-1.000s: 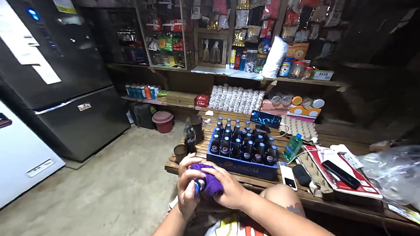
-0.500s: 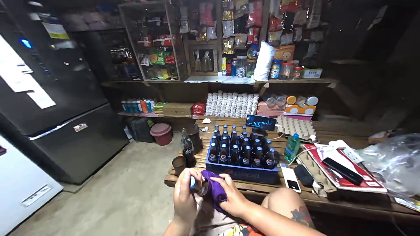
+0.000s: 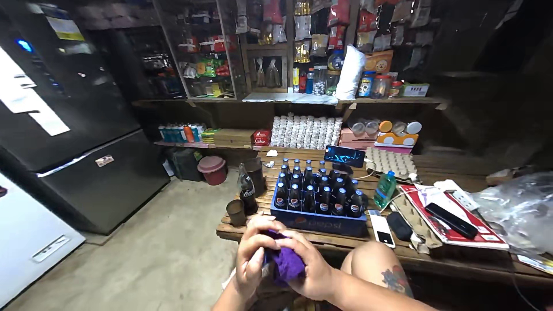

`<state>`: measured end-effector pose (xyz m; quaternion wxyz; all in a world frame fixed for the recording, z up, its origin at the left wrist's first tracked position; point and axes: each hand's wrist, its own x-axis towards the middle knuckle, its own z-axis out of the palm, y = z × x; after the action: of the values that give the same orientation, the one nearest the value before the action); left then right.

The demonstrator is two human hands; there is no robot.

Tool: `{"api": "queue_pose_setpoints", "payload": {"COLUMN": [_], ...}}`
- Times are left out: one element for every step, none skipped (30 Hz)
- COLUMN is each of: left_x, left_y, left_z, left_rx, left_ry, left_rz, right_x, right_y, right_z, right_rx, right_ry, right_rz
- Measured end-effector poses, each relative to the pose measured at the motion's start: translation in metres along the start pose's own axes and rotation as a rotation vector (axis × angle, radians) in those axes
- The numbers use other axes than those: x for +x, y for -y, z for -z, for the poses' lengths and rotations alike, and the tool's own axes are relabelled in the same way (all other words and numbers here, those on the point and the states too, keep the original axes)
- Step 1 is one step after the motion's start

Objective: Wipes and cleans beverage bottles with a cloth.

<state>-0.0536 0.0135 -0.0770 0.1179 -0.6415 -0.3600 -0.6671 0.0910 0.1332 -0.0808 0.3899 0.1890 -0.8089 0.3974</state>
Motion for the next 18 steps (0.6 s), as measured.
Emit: {"api": "queue_pose_setpoints", "payload": {"left_x": [-0.001,-0.003,-0.004,-0.005,-0.006,-0.007,-0.008,-0.009,-0.010,-0.010,-0.010,-0.011,-0.010,-0.010,-0.008,-0.007,-0.006,-0.006], "left_y": [-0.002,-0.004,-0.005,-0.005,-0.005,-0.004,-0.003,-0.002,-0.001,0.000,0.001,0.002,0.001,0.001,0.000,-0.002,-0.003,-0.003], "left_z": [0.000,-0.001,-0.001,-0.001,0.000,0.001,0.003,0.004,0.005,0.007,0.007,0.006,0.005,0.003,0.002,0.000,-0.001,-0.002], "left_rx": [0.006,-0.006,-0.025,-0.049,-0.065,-0.074,-0.071,-0.064,-0.064,-0.070,-0.074,-0.074,-0.072,-0.063,-0.048,-0.021,0.004,0.021], "left_ry": [-0.006,-0.010,-0.015,-0.015,-0.014,-0.012,-0.013,-0.016,-0.019,-0.022,-0.025,-0.026,-0.020,-0.008,0.004,0.017,0.022,0.020], "left_rz": [0.004,0.013,0.024,0.037,0.044,0.048,0.054,0.061,0.065,0.065,0.057,0.046,0.033,0.023,0.014,0.008,0.003,0.001], "right_x": [0.002,0.003,0.004,0.004,0.004,0.004,0.003,0.001,0.000,-0.001,0.000,0.000,0.000,0.000,0.000,0.001,0.003,0.006], "right_y": [0.002,0.003,0.002,0.000,-0.004,-0.009,-0.013,-0.016,-0.018,-0.018,-0.017,-0.016,-0.014,-0.012,-0.009,-0.006,-0.003,0.001], "right_z": [-0.001,-0.002,-0.003,-0.003,-0.002,-0.002,-0.002,-0.001,0.000,0.000,0.001,0.002,0.002,0.003,0.003,0.004,0.004,0.004], "right_rx": [-0.015,-0.020,-0.034,-0.052,-0.062,-0.059,-0.057,-0.054,-0.051,-0.051,-0.054,-0.056,-0.063,-0.068,-0.071,-0.071,-0.069,-0.072], "right_ry": [0.007,0.017,0.026,0.039,0.053,0.062,0.069,0.073,0.088,0.103,0.117,0.128,0.132,0.127,0.111,0.096,0.089,0.095], "right_rz": [0.027,0.041,0.052,0.059,0.060,0.046,0.015,-0.043,-0.117,-0.191,-0.255,-0.296,-0.318,-0.304,-0.249,-0.173,-0.094,-0.030]}}
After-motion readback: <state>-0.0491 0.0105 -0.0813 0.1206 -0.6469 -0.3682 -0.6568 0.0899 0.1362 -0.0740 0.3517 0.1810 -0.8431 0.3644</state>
